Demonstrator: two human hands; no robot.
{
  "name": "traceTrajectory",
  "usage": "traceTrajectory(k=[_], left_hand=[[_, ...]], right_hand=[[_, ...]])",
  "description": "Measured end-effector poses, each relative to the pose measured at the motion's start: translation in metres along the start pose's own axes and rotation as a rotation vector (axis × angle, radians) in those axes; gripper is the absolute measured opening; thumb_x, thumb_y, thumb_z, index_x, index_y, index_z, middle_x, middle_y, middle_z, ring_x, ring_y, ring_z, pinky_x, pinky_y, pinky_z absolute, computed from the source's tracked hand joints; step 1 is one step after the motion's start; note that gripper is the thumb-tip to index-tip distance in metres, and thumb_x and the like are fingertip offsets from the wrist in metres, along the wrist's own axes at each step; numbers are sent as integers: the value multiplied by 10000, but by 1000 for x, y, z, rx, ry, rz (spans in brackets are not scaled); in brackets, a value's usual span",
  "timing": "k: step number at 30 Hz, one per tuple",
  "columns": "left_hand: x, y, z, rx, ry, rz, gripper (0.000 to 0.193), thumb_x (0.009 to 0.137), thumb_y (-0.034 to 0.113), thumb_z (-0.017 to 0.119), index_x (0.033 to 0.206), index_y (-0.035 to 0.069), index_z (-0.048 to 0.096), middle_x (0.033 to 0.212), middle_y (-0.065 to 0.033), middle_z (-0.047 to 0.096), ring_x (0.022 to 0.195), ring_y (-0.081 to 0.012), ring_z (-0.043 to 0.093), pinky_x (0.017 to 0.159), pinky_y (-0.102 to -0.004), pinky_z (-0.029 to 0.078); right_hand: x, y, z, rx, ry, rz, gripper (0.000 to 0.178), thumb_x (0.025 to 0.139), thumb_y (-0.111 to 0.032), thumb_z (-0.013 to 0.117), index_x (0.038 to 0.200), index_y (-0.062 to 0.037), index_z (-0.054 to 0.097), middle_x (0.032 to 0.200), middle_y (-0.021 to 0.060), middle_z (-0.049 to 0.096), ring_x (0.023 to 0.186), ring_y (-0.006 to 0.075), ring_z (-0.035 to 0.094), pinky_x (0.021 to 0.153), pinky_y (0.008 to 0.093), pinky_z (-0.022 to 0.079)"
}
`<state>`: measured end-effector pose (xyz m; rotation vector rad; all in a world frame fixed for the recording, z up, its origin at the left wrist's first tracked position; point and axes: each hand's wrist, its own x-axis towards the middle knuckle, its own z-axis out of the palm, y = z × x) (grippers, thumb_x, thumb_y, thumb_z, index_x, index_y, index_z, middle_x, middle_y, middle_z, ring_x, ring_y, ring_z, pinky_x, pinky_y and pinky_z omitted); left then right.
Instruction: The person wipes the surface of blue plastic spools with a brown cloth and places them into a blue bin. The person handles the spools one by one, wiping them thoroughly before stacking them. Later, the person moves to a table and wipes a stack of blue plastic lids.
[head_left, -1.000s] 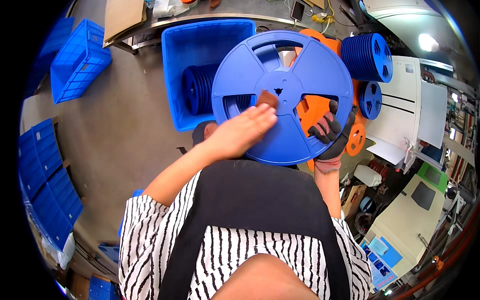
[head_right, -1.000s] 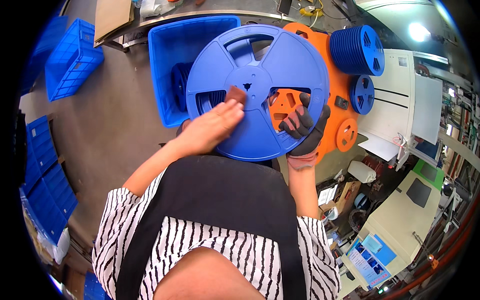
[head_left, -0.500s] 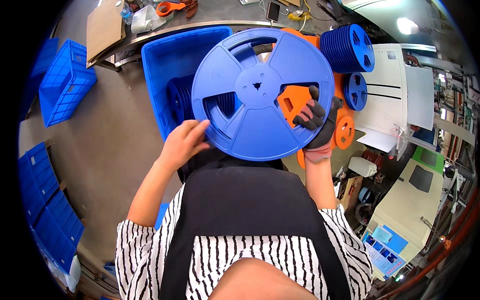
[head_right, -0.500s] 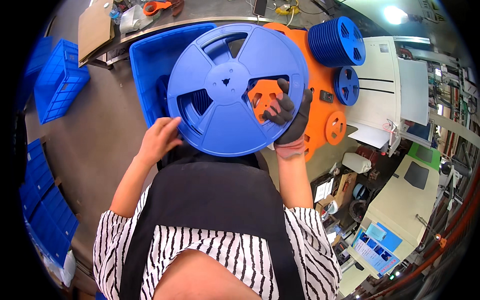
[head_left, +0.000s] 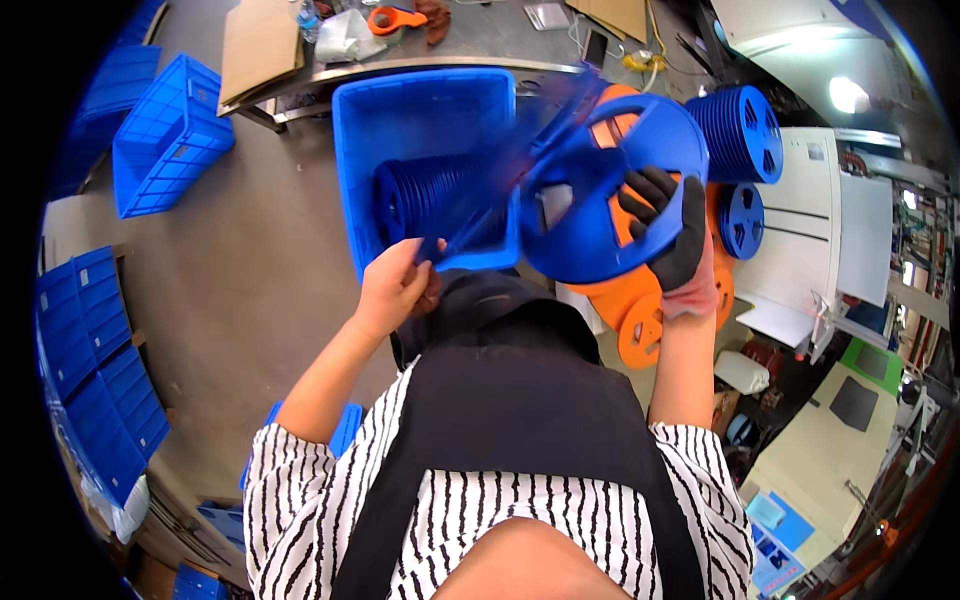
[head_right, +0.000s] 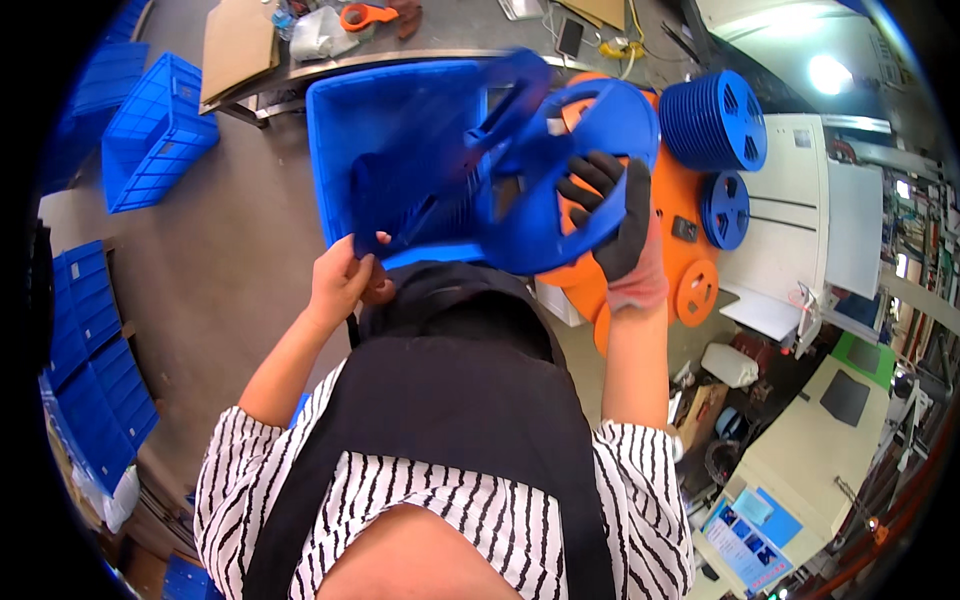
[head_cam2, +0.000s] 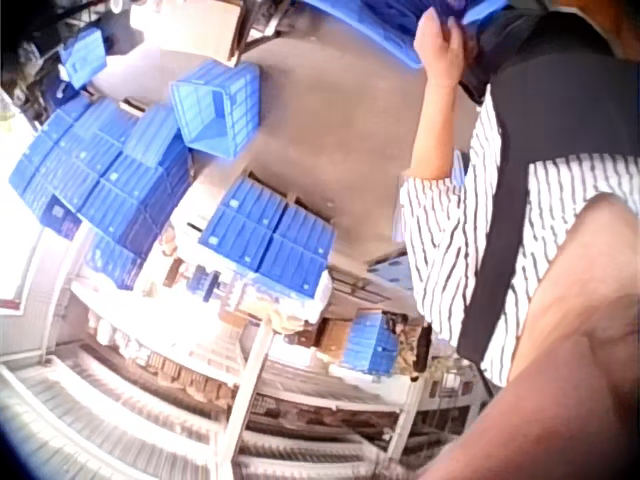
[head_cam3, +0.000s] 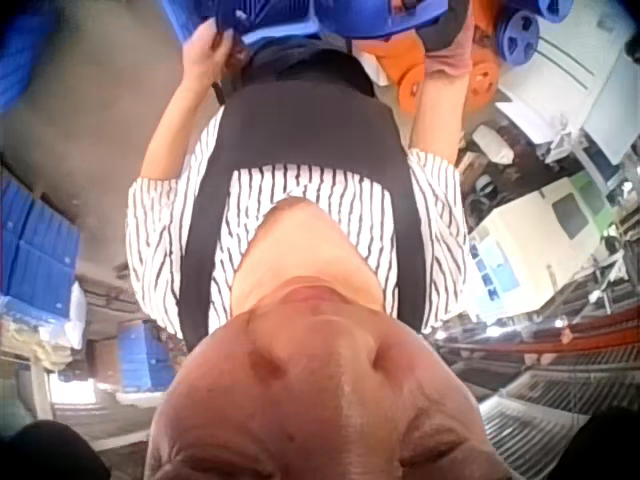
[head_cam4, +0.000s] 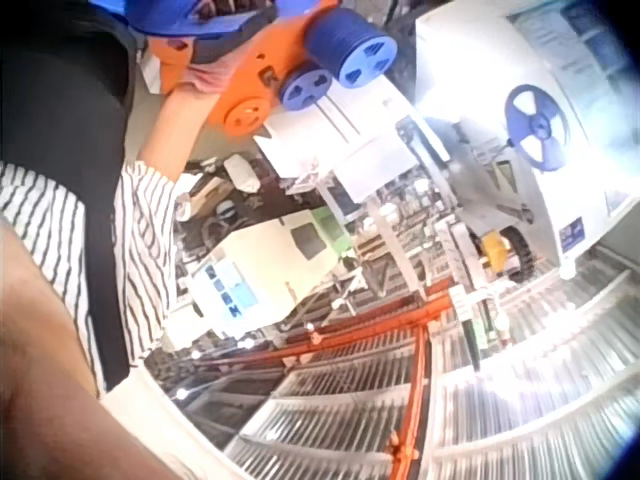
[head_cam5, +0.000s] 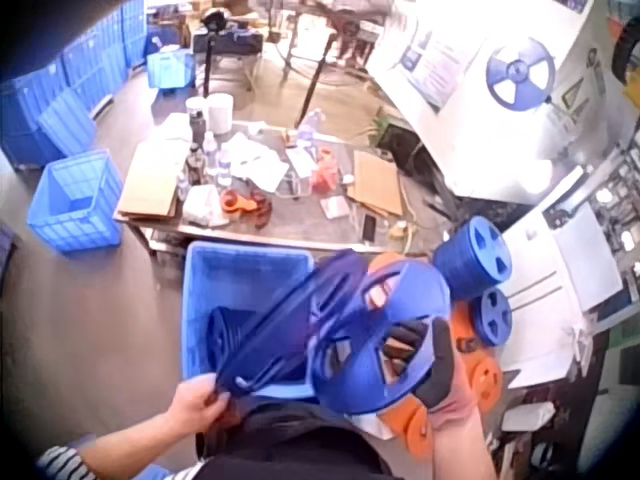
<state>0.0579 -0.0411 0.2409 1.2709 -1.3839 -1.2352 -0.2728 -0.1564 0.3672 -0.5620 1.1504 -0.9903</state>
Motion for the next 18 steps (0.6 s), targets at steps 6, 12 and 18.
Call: traceTrajectory(k=[6,12,18], left_hand=[[-20,-25,-19,-902,351,-489,336,927,135,562,1228,-7,514,1048,-99,658,705,-70,576,542,-186,457],[-41,-47,-30,-1035,409,-515,366,908,161,590,1228,2,514,1052,-103,656,711,-92,590,563,-200,474],[-38,-50,-39,-911,420,-523,389,904,184,605,1236,11,501,1058,-79,649,682,-62,566,543,-191,448]], right_hand=[[-13,31,-20,-495,158,-232,406,1015,-289,419,1366,-87,453,1366,107,470,1170,272,560,856,329,479],[-18,42,-39,-138,279,-69,337,972,-177,514,1282,-48,535,1297,43,556,1241,287,522,756,301,468],[-5,65,-82,144,55,-92,367,933,-93,539,1289,-30,476,1232,68,575,1214,335,532,658,297,502]])
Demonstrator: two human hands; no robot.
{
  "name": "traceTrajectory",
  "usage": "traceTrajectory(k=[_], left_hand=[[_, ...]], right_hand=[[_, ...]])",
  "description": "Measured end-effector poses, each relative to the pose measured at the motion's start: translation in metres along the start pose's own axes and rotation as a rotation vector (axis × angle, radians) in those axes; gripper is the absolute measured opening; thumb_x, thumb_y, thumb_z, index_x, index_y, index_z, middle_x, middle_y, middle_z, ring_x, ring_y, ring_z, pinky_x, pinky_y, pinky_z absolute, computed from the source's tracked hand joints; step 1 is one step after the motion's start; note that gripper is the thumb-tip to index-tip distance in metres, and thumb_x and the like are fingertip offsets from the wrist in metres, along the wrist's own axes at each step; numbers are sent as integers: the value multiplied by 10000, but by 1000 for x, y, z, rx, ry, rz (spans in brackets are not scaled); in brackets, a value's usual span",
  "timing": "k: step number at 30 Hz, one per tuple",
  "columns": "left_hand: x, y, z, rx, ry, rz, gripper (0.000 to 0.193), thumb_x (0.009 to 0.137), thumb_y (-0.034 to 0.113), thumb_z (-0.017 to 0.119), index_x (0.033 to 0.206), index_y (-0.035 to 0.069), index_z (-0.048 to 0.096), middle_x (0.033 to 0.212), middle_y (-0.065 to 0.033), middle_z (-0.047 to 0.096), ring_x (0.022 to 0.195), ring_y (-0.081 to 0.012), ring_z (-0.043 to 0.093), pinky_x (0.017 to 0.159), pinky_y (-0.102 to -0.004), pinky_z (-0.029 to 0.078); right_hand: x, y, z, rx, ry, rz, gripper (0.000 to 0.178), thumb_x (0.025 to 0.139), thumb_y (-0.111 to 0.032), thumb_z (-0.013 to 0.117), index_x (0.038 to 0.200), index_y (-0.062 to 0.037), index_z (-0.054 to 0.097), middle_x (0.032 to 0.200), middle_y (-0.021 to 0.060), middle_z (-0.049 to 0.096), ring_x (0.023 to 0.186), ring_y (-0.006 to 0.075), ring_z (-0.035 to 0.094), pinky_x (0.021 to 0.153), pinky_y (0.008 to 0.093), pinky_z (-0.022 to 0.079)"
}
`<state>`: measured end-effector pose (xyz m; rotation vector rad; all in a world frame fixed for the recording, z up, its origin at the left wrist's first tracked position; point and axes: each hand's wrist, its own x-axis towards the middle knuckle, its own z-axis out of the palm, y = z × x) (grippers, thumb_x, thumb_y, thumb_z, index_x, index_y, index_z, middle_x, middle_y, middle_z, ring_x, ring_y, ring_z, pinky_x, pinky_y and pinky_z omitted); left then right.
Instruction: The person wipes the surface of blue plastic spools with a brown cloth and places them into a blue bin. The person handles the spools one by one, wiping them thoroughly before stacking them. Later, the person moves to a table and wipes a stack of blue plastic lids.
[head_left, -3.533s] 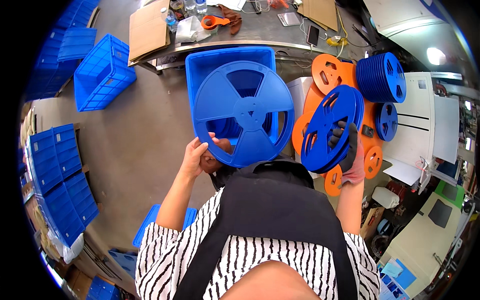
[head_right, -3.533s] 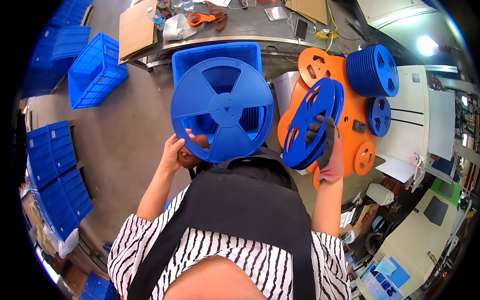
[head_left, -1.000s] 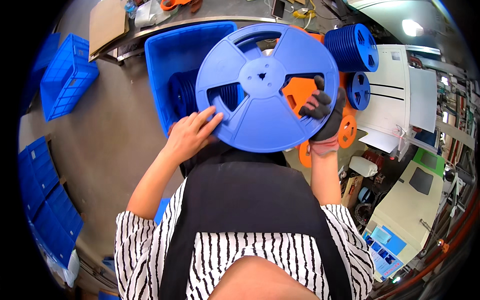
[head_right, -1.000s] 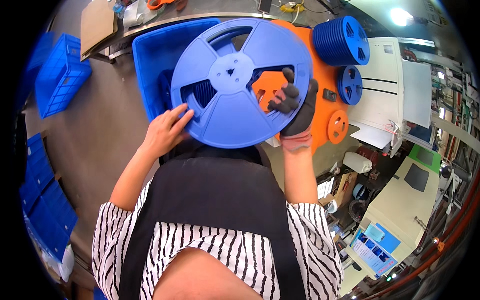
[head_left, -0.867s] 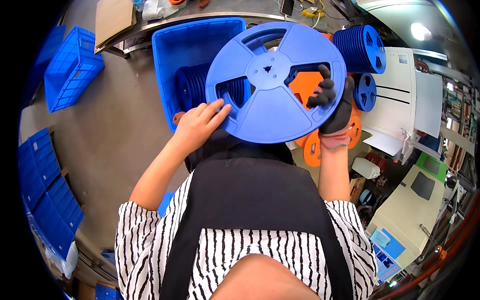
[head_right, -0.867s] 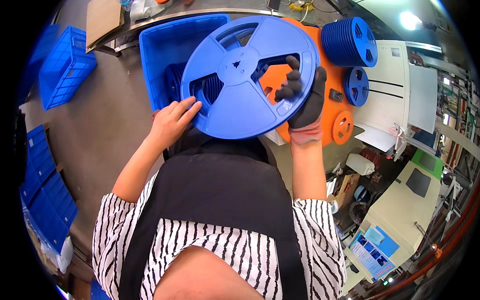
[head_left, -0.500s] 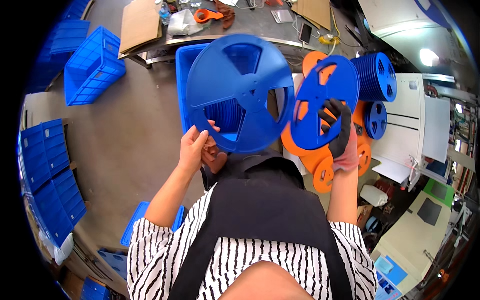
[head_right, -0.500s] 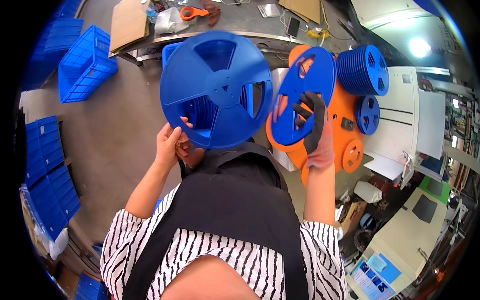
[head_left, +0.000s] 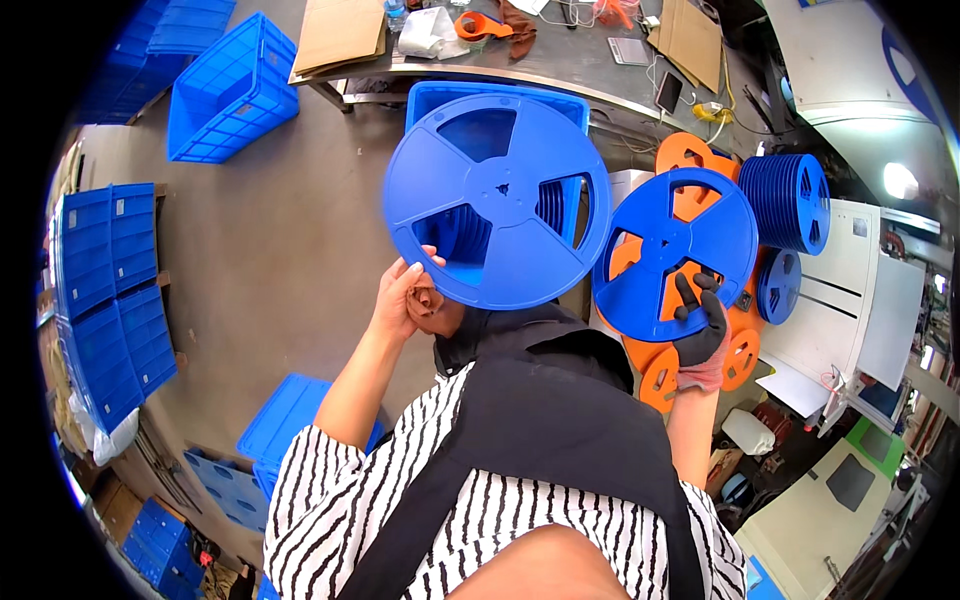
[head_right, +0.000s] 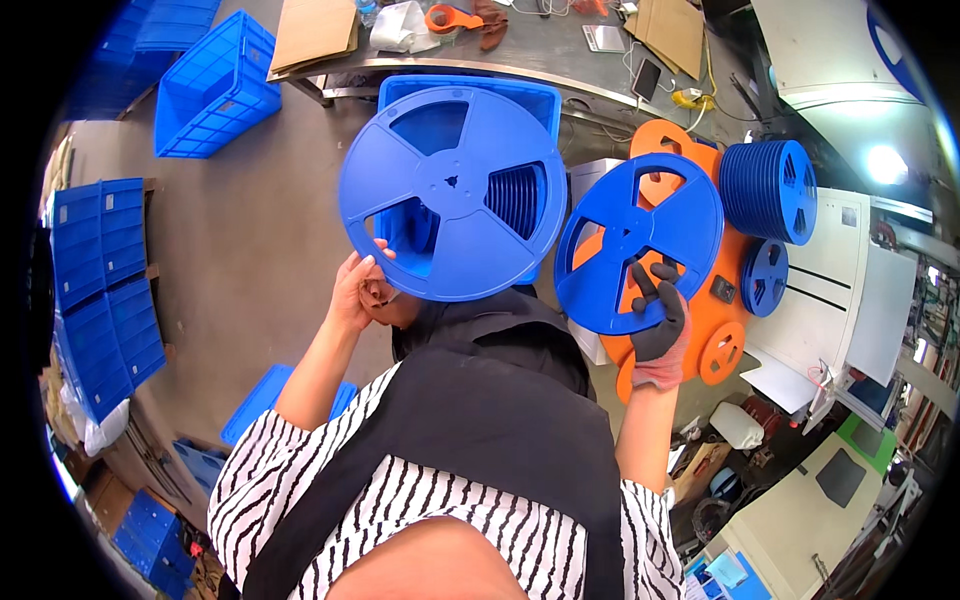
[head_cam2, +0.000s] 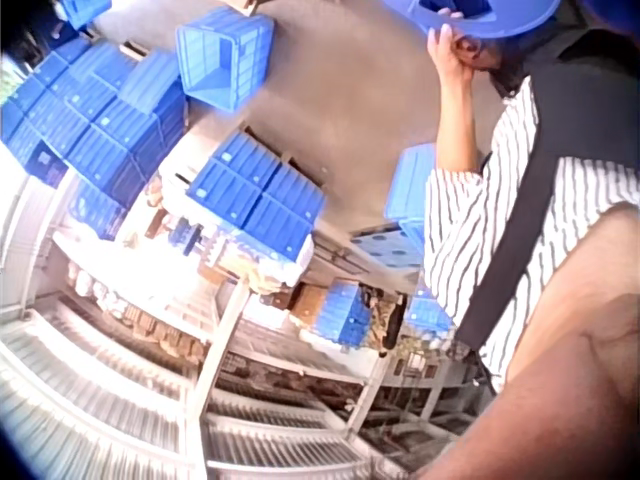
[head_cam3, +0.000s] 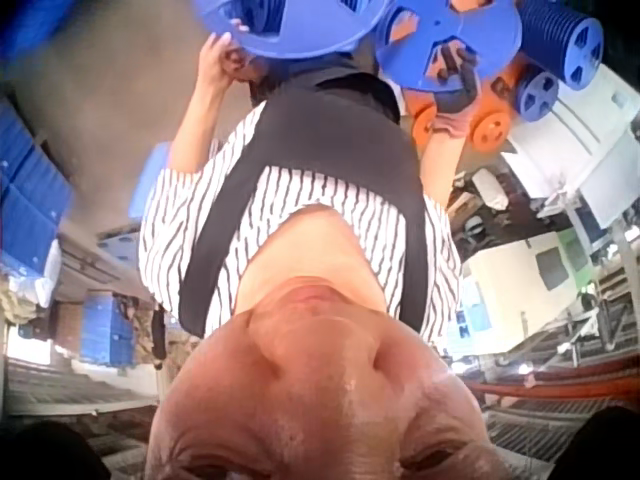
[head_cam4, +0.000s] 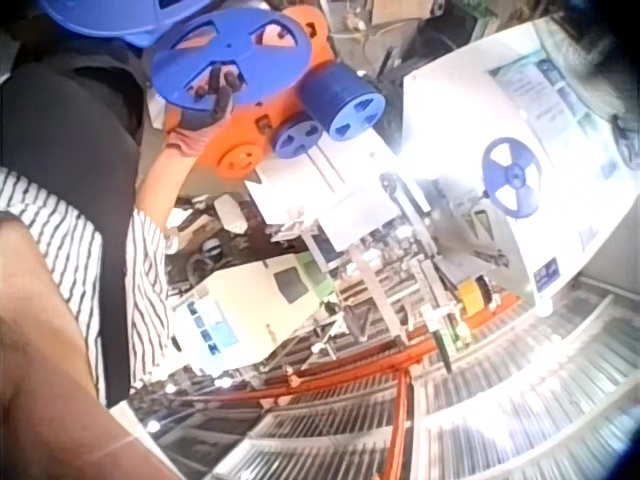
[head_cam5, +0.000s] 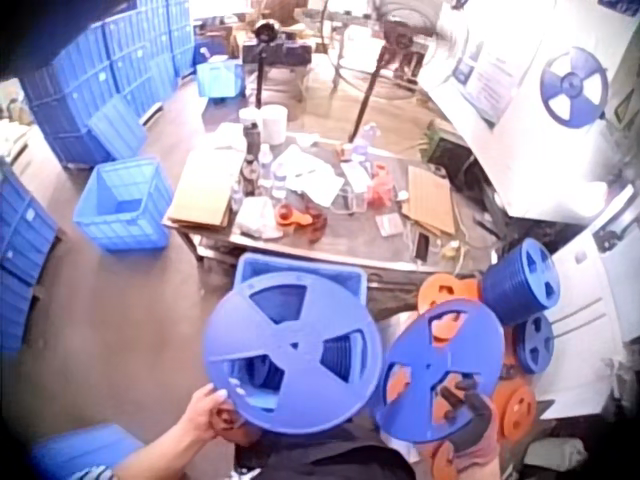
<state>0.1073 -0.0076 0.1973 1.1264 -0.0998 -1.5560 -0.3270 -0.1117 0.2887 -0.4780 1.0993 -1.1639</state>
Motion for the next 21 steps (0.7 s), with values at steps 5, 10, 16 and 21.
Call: traceTrajectory(k=[5,10,16,21], left_hand=[[11,4,-8,229,70,83,288,956,105,511,1216,-20,524,1025,-91,658,801,-120,631,655,-244,517],[65,-32,-23,840,247,230,168,950,66,501,1075,-1,591,741,-87,613,564,-162,618,528,-306,522],[124,-79,-67,926,377,74,319,924,61,551,1241,23,555,691,-85,594,505,-152,575,451,-307,490],[127,-71,-44,854,255,264,519,862,81,659,1349,27,486,1124,-151,629,970,-214,646,821,-330,530]], right_hand=[[-1,-3,9,43,-11,2,331,922,-78,547,1248,-41,507,1219,66,580,1166,317,560,634,291,514],[-6,6,28,-46,84,-37,250,912,-101,554,1146,-13,554,1161,71,581,1074,302,620,591,273,485],[-12,7,36,116,90,8,216,905,-106,528,1090,-11,584,1050,53,616,936,228,654,575,288,475],[-18,-1,15,415,-233,47,204,911,-117,506,1073,-35,598,1020,59,630,636,164,519,564,262,404]])
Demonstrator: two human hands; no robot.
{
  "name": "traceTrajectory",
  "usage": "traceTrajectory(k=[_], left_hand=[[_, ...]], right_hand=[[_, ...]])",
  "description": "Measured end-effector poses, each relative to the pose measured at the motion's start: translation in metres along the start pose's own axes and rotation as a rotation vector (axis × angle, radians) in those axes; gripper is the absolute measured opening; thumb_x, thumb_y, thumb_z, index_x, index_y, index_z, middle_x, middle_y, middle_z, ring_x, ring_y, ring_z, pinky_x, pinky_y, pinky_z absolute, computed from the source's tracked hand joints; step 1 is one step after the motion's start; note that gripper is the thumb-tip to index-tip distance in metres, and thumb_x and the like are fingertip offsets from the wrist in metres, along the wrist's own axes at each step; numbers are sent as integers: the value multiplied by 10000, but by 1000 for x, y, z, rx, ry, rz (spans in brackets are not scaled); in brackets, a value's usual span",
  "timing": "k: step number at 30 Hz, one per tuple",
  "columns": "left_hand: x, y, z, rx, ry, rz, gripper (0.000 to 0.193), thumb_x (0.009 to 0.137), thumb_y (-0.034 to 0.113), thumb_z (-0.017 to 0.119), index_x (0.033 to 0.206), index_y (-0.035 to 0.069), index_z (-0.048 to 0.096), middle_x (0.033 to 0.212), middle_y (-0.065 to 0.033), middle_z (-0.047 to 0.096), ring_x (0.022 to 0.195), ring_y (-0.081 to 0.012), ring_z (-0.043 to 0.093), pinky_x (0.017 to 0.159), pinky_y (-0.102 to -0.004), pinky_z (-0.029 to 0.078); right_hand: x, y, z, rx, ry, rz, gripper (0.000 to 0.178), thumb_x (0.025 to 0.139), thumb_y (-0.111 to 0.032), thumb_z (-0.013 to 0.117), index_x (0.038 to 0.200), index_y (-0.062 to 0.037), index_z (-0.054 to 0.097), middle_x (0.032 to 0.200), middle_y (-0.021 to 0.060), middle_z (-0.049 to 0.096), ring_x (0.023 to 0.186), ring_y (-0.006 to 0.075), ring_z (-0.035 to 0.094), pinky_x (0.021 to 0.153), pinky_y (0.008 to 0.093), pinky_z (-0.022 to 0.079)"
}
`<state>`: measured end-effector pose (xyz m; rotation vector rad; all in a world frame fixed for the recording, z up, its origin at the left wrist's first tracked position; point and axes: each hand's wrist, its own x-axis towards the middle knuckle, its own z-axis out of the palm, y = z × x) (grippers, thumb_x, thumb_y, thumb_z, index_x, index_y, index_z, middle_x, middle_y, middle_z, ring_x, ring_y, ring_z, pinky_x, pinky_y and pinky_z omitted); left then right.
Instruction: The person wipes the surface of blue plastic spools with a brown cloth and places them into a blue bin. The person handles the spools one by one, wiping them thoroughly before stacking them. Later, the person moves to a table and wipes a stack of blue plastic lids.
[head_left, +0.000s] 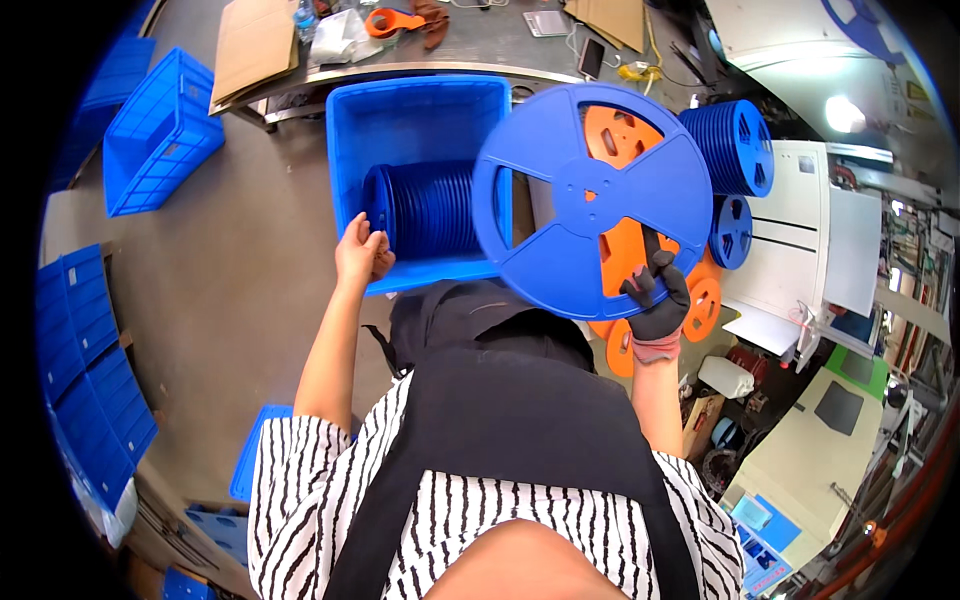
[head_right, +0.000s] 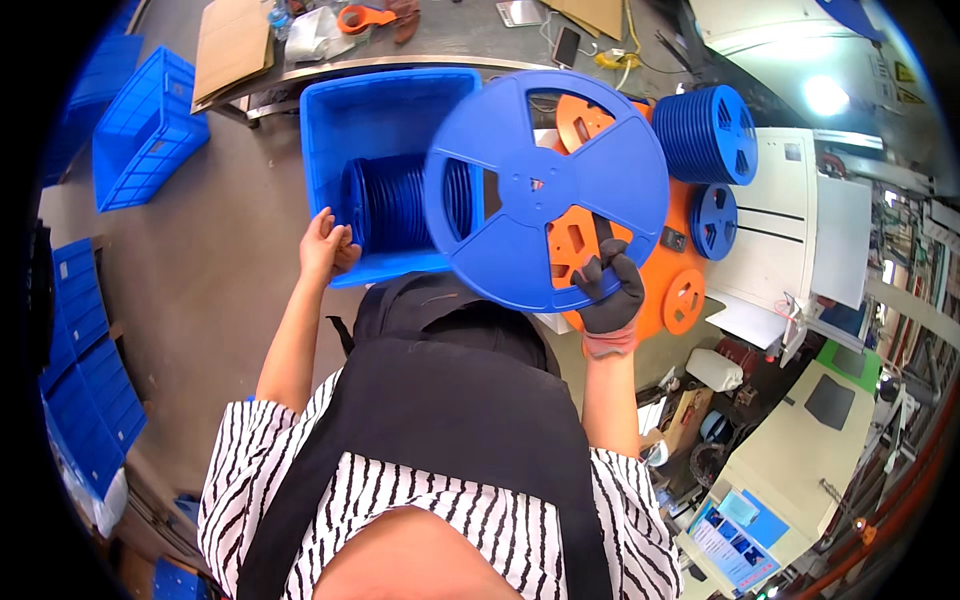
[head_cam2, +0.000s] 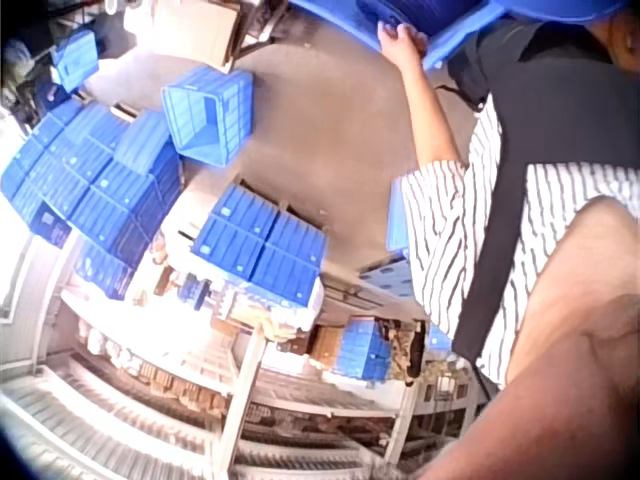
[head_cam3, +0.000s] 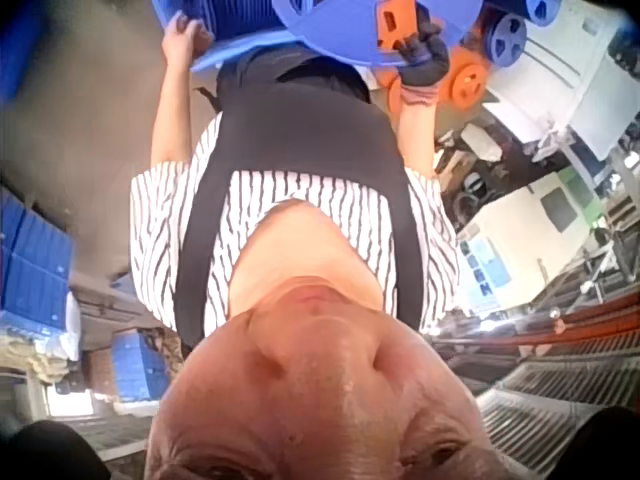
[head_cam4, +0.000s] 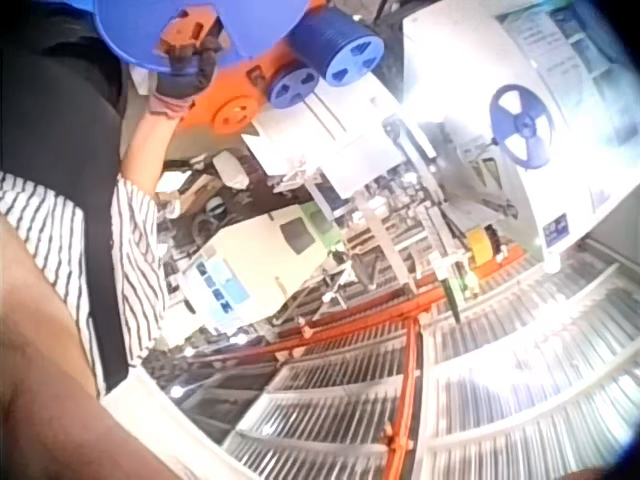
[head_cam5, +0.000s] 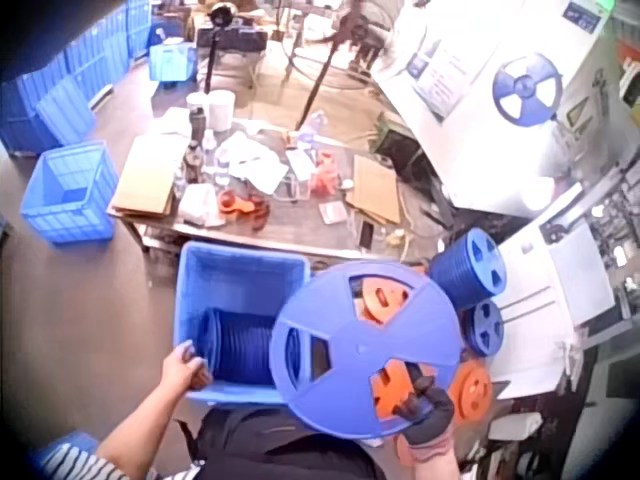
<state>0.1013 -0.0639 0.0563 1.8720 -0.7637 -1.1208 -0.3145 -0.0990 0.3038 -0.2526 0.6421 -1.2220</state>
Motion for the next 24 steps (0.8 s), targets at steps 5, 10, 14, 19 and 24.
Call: traceTrajectory(k=[5,10,14,19,24], left_hand=[[-9,70,-24,-845,-173,-305,529,894,55,624,1350,-31,370,1197,-190,564,1089,-277,608,951,-361,494],[-22,107,-39,-1077,-130,-130,429,935,95,565,1326,12,410,1262,-160,531,1214,-292,512,1046,-415,413],[-47,155,-36,-830,-52,264,398,953,91,503,1336,23,420,1346,-159,483,1268,-266,462,1077,-399,368],[-85,196,-26,114,-261,921,525,784,-53,615,1291,29,511,1336,-145,522,1206,-287,513,1033,-386,398],[-96,211,-12,115,-304,1027,450,833,-119,556,1256,33,535,1085,-126,621,941,-234,610,775,-300,500]], right_hand=[[4,5,8,125,-213,-13,223,909,-118,489,1056,10,595,1567,91,245,521,85,438,508,236,374],[8,11,19,204,-168,15,218,899,-107,481,1040,3,604,1561,96,260,484,82,396,508,236,336],[11,16,33,221,-114,34,202,901,-108,484,1018,12,598,1552,88,282,486,77,385,524,239,336],[17,15,37,225,-106,63,200,906,-109,483,999,28,596,1535,154,289,498,69,382,497,222,356],[17,12,35,84,-127,101,184,937,-149,491,1003,3,571,1372,134,399,517,81,430,507,232,353]])
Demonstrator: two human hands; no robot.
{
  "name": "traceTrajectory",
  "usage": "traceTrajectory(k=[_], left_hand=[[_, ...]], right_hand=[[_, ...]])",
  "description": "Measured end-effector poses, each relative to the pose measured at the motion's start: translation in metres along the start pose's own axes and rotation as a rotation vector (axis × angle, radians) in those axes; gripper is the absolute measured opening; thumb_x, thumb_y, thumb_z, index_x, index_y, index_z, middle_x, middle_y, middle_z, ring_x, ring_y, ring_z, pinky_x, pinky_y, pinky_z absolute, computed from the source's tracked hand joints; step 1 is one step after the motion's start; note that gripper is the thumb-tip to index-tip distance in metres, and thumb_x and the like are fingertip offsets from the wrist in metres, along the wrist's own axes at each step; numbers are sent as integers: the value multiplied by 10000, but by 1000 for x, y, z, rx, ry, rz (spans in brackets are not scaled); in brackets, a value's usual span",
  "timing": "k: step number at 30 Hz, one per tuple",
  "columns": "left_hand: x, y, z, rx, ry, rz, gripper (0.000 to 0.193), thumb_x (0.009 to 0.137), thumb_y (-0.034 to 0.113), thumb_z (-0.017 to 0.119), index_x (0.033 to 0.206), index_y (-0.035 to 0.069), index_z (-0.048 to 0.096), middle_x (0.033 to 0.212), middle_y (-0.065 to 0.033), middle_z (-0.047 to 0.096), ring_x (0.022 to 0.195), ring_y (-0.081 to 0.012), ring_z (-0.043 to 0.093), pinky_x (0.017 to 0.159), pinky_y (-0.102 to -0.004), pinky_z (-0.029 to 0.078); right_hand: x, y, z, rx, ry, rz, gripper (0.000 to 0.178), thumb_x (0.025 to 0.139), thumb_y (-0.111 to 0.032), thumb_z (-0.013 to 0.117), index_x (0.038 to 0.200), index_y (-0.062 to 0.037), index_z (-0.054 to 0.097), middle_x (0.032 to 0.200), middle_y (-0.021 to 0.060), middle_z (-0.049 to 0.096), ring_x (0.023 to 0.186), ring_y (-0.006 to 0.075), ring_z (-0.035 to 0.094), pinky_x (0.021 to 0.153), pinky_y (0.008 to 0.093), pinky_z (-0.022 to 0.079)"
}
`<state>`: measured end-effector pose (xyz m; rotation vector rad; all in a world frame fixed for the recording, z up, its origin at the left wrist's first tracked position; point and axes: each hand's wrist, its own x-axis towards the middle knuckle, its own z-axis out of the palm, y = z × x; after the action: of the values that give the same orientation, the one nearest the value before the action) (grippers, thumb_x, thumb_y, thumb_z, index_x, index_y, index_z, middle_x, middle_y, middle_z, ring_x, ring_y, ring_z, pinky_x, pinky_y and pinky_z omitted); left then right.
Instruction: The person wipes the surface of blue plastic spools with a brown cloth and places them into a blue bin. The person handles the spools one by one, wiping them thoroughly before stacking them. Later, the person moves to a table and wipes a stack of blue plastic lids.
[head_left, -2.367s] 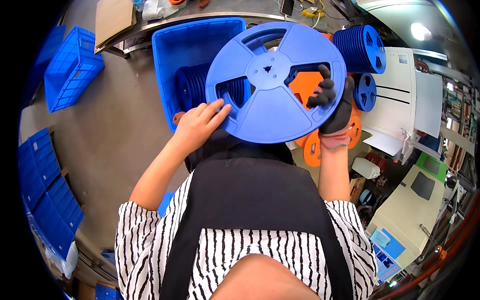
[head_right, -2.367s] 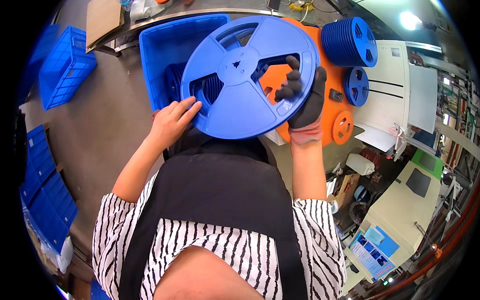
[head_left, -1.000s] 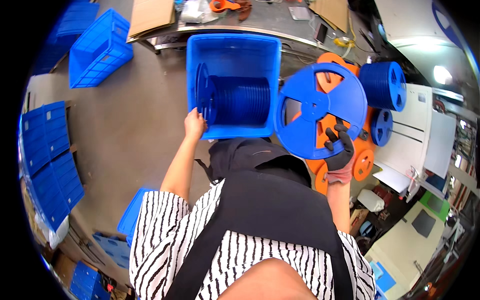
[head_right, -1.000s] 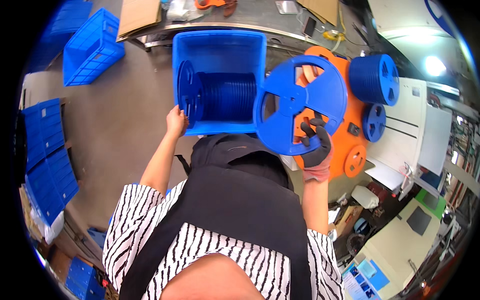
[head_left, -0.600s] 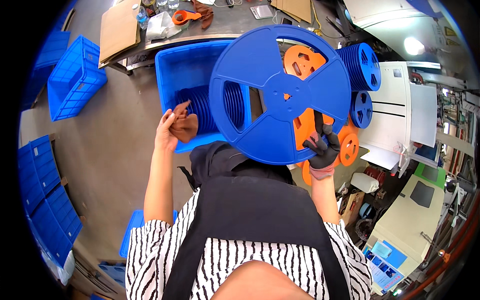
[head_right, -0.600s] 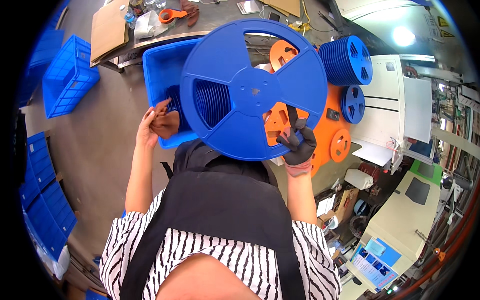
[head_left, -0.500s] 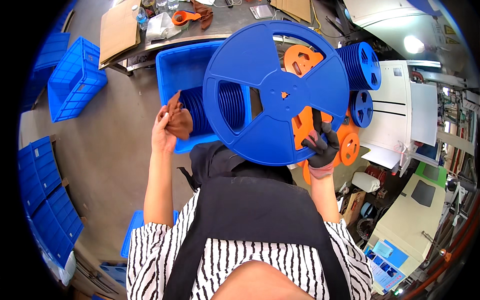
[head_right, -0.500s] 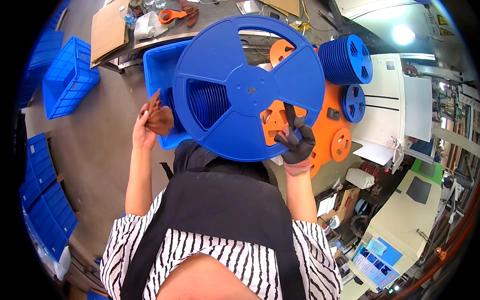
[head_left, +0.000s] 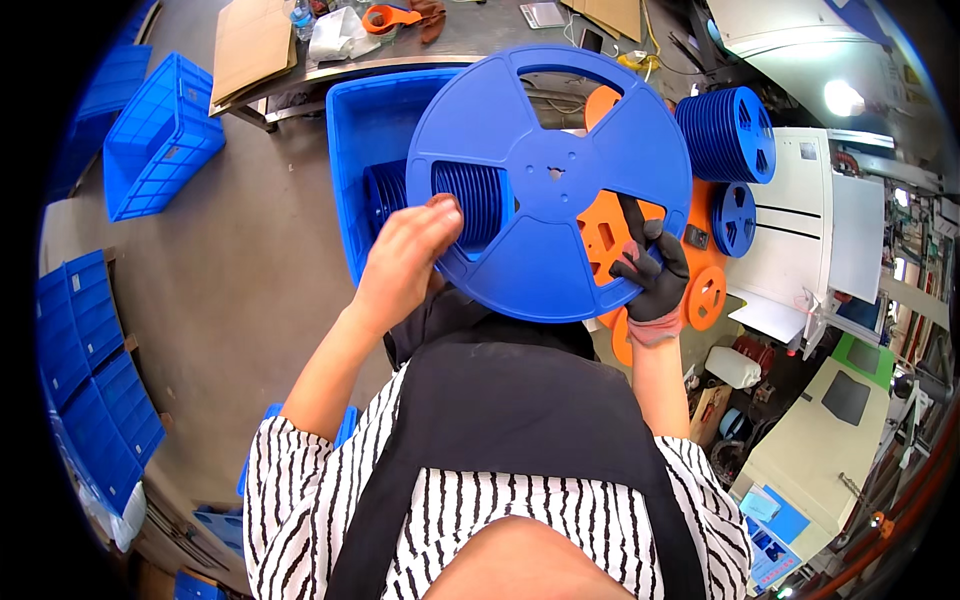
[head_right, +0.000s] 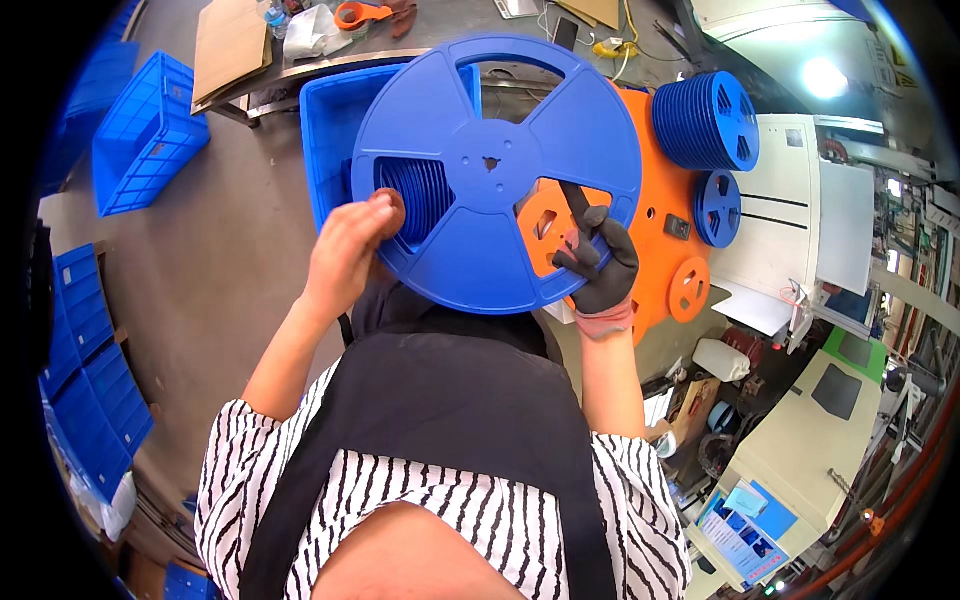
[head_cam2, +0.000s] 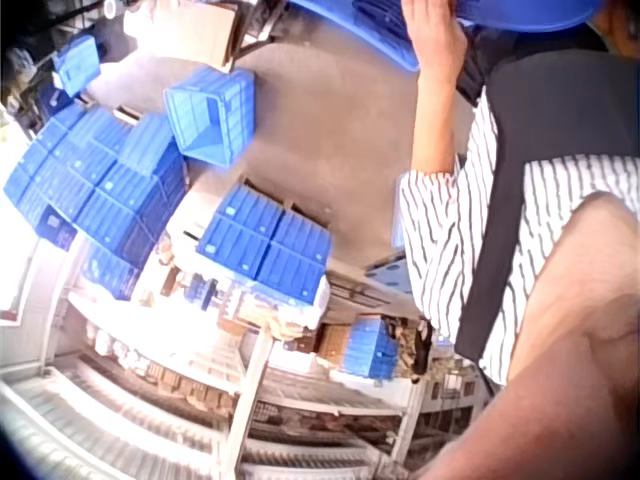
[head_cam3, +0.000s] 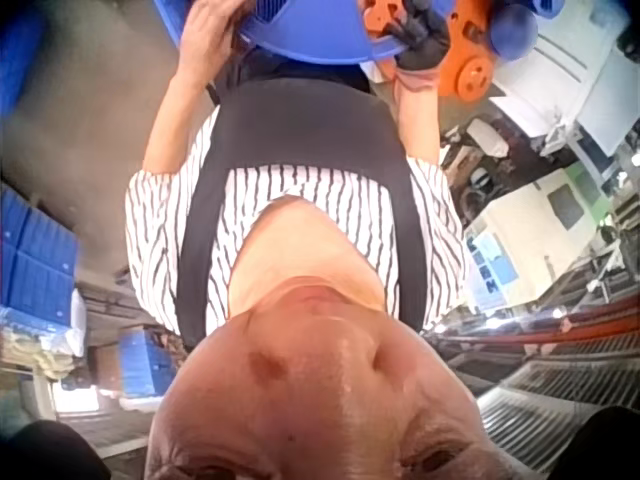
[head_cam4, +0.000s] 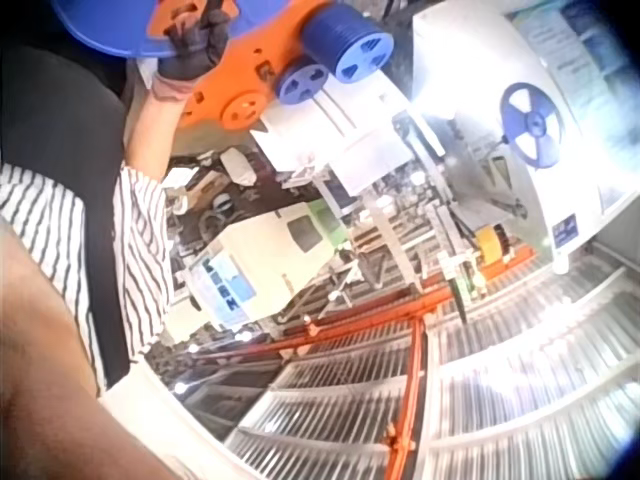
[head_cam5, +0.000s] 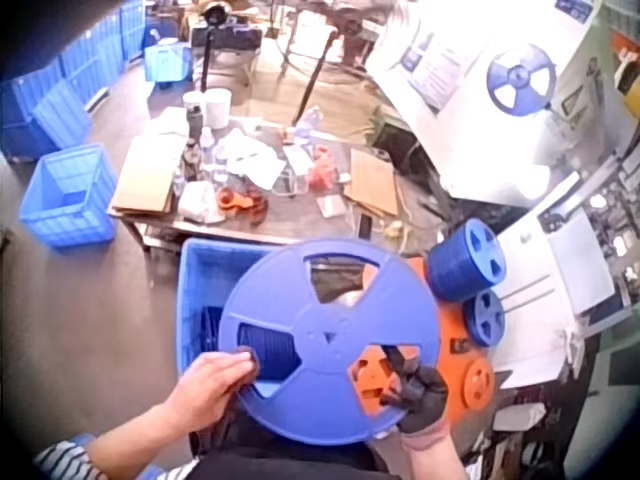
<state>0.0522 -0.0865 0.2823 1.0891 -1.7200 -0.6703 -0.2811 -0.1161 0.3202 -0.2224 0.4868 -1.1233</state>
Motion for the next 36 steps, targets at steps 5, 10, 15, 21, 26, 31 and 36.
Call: traceTrajectory(k=[5,10,15,21,26,31,36], left_hand=[[42,21,28,-428,429,-183,406,890,-166,429,1247,5,519,1138,-132,601,866,-162,620,715,-262,500],[53,-10,77,286,-170,78,610,788,-100,525,1357,110,461,1411,-133,462,1364,-307,375,1136,-530,222],[11,-91,39,118,-36,-223,479,893,7,479,1365,83,473,1377,-179,498,1373,-331,365,1136,-445,261],[-32,-38,-3,150,-473,101,480,838,49,586,1313,87,526,1302,-113,565,1315,-336,434,1113,-452,321],[-43,-29,4,441,-350,207,480,798,101,650,1266,94,544,1274,-102,573,1280,-300,482,1071,-447,386],[-40,-37,15,474,-89,195,411,813,57,655,1212,70,557,1152,-118,623,1144,-283,597,928,-404,511],[-64,-55,-10,-748,-9,-973,363,929,98,588,1264,-3,495,1109,-150,644,1000,-278,662,888,-409,538]], right_hand=[[-2,20,12,-184,41,62,207,936,-193,493,992,-17,586,755,40,559,473,94,368,501,224,308],[4,37,24,-115,68,113,195,935,-176,490,973,-10,585,719,53,548,478,89,383,477,226,316],[1,13,1,-6,84,94,205,933,-159,492,998,8,593,801,39,609,490,78,398,475,225,337],[6,6,11,170,86,34,170,941,-109,471,1008,31,539,1516,234,276,526,60,432,489,214,367],[14,9,18,137,42,77,171,948,-115,462,1022,23,529,1519,207,279,548,53,407,505,204,352],[31,5,29,41,-15,100,450,973,-279,477,1253,73,481,1505,203,307,856,201,564,709,303,477],[47,15,75,-160,-158,83,694,979,-483,408,1455,10,299,1501,190,332,1380,381,323,1132,473,283]])
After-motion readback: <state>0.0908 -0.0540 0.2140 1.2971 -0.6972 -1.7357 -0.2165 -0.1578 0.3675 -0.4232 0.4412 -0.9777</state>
